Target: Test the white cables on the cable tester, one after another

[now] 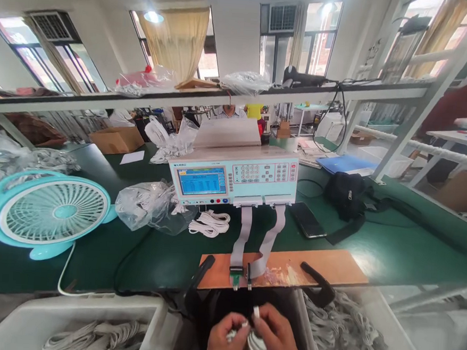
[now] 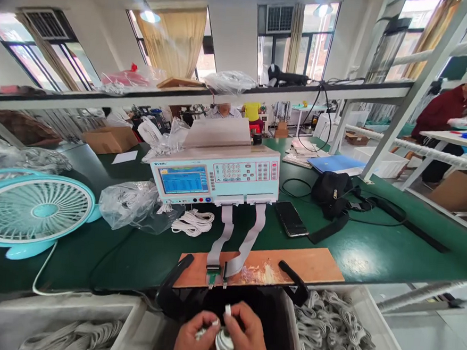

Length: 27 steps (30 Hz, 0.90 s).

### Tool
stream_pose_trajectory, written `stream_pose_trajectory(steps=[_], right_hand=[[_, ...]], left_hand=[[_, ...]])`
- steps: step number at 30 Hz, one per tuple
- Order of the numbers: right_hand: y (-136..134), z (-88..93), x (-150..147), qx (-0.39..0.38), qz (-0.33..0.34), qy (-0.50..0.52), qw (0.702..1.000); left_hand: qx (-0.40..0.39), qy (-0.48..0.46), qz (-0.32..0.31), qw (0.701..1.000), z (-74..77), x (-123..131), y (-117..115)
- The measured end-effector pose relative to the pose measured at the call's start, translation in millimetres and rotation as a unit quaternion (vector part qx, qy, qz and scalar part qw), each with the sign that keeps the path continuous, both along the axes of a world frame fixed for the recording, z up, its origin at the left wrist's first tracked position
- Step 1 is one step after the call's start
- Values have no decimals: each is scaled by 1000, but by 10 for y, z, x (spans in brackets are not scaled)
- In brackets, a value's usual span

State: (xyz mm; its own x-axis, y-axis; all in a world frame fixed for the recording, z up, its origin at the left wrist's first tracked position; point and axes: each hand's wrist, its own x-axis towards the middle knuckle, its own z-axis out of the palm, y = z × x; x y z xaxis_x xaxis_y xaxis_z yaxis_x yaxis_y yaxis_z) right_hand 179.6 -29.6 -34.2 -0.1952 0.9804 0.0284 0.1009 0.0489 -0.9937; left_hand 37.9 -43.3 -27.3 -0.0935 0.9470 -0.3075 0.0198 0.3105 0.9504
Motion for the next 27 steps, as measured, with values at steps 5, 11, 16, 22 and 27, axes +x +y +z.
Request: stream_pose_trajectory(steps=[5, 11, 16, 22, 27], right_hand=[[160, 99, -141, -66, -40, 85, 993], [237, 99, -199, -95, -52, 116, 987], [257, 117, -208, -122, -51, 144, 981], [284, 139, -270, -206, -57, 220, 952], [268, 122, -285, -205, -47, 243, 947]], left_hand=[[-42, -135, 94, 985, -95, 89, 86], [-86, -187, 116, 972, -48, 98, 104], [-53, -137, 32, 989, 75, 0, 135], [-8, -44, -106, 993, 189, -190, 240], [-7, -46, -45, 998, 144, -180, 278]])
